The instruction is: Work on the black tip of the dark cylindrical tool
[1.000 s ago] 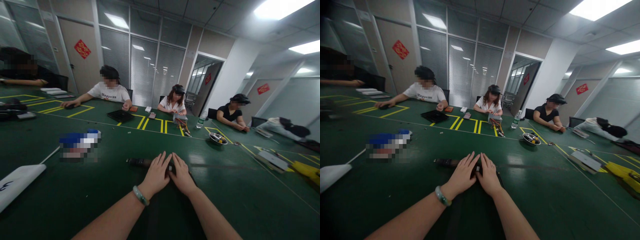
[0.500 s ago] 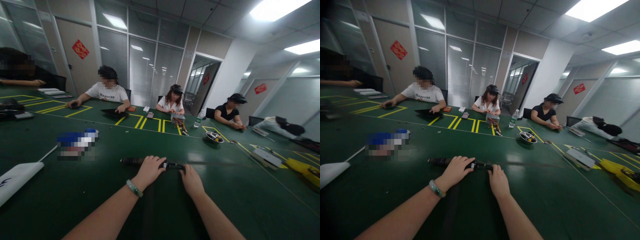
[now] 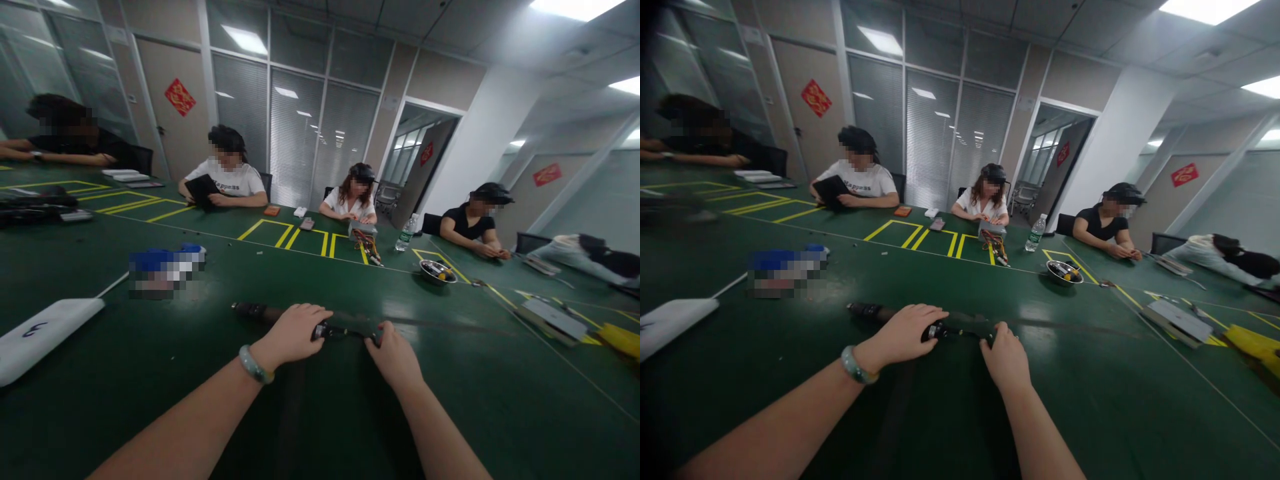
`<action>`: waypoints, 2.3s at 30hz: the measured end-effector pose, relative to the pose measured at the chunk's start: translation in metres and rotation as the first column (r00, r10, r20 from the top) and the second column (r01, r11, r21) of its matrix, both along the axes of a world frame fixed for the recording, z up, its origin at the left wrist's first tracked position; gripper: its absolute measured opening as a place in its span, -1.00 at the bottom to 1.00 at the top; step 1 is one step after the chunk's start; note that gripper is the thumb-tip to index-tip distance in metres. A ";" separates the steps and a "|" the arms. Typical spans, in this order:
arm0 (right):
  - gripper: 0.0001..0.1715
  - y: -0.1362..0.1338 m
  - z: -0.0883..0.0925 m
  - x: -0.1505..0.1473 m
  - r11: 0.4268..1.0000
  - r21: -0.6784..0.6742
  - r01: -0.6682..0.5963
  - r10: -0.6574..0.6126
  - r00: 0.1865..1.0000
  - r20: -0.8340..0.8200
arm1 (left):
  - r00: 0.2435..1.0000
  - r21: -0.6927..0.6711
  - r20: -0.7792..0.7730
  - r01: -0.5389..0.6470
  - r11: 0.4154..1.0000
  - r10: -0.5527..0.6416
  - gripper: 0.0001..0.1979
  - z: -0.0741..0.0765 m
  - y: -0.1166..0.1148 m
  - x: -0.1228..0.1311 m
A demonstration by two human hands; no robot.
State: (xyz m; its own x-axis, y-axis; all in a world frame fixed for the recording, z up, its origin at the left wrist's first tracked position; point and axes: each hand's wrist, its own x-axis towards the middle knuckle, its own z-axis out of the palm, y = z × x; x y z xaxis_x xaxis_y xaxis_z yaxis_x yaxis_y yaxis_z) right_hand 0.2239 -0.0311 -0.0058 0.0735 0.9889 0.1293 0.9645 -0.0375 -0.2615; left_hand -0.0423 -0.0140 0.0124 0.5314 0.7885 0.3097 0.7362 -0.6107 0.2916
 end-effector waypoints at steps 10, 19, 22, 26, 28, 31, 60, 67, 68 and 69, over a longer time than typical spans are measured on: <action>-0.77 -0.010 0.016 -0.001 1.000 -0.001 -0.028 0.028 0.999 -0.038 | 0.999 0.083 0.012 0.034 0.996 -0.035 -0.82 -0.014 0.002 0.035; -0.78 -0.006 0.006 -0.012 0.982 -0.039 -0.186 0.165 0.936 -0.310 | 0.998 0.091 0.028 0.057 0.994 -0.060 -0.81 -0.013 0.006 0.031; -0.87 -0.006 0.003 -0.013 0.981 -0.047 -0.190 0.171 0.950 -0.261 | 0.994 0.083 0.021 0.104 0.991 -0.106 -0.77 -0.011 0.006 0.028; -0.89 -0.007 0.004 -0.012 0.980 -0.025 -0.197 0.186 0.956 -0.225 | 0.994 0.086 0.039 0.097 0.992 -0.101 -0.82 -0.014 0.008 0.028; -0.89 -0.009 0.006 -0.014 0.975 0.015 -0.221 0.219 0.951 -0.219 | 0.995 0.081 0.051 0.084 0.993 -0.089 -0.87 -0.016 0.009 0.030; -0.90 -0.010 0.006 -0.021 0.954 0.119 -0.275 0.296 0.926 -0.232 | 0.994 0.084 0.076 0.077 0.993 -0.084 -0.89 -0.020 0.012 0.031; -0.91 0.005 -0.007 -0.040 0.888 0.236 -0.395 0.420 0.905 -0.066 | 0.997 0.090 0.069 0.034 0.995 -0.040 -0.92 -0.019 0.012 0.032; -0.89 0.006 -0.006 -0.040 0.893 0.255 -0.371 0.401 0.913 -0.075 | 0.997 0.097 0.055 0.046 0.994 -0.051 -0.93 -0.018 0.011 0.031; -0.89 0.006 -0.006 -0.039 0.889 0.259 -0.377 0.408 0.910 -0.077 | 0.997 0.098 0.055 0.043 0.994 -0.049 -0.93 -0.018 0.011 0.031; -0.89 0.006 -0.006 -0.039 0.886 0.259 -0.385 0.417 0.906 -0.078 | 0.997 0.098 0.056 0.041 0.994 -0.046 -0.93 -0.018 0.011 0.030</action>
State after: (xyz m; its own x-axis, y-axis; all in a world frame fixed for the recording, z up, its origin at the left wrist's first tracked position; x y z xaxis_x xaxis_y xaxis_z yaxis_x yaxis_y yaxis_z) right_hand 0.1845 -0.0249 -0.0117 -0.2914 0.8802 0.3747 0.8416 0.4221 -0.3369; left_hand -0.0118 -0.0032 -0.0052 0.5433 0.7298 0.4149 0.6918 -0.6692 0.2713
